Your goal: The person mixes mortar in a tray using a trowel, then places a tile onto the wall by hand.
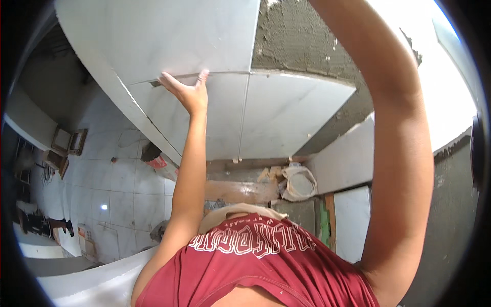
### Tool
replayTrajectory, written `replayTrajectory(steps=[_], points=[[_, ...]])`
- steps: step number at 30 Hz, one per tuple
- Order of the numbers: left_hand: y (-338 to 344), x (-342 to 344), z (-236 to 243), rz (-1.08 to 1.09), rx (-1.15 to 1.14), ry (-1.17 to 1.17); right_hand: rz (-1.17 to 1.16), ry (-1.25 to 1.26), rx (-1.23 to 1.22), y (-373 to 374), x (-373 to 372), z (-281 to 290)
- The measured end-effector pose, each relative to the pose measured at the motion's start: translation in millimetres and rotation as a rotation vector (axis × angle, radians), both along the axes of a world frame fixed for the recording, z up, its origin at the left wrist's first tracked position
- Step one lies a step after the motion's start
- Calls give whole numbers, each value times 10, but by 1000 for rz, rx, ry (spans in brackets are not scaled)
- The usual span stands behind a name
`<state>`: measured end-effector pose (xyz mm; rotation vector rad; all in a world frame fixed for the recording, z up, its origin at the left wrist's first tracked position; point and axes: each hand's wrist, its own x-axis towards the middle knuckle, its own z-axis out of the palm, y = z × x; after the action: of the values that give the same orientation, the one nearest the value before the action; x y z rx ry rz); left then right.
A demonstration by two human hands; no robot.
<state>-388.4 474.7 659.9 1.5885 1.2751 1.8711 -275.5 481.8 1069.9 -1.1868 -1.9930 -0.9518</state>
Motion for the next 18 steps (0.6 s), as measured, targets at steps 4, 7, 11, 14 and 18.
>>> replayTrajectory(steps=[4,7,11,14,18], points=[[-77,-134,77,6,0,-8,40,120,54,-202,-120,-284],[-65,-226,-13,43,39,-24,81,120,45,-236,-214,-319],[-237,-28,105,-77,24,-115,108,53,344,-101,112,-216],[-189,-150,41,10,23,-36,-42,99,246,-220,-92,-182],[-144,-137,24,1,31,-78,-116,64,196,-260,-126,-162]])
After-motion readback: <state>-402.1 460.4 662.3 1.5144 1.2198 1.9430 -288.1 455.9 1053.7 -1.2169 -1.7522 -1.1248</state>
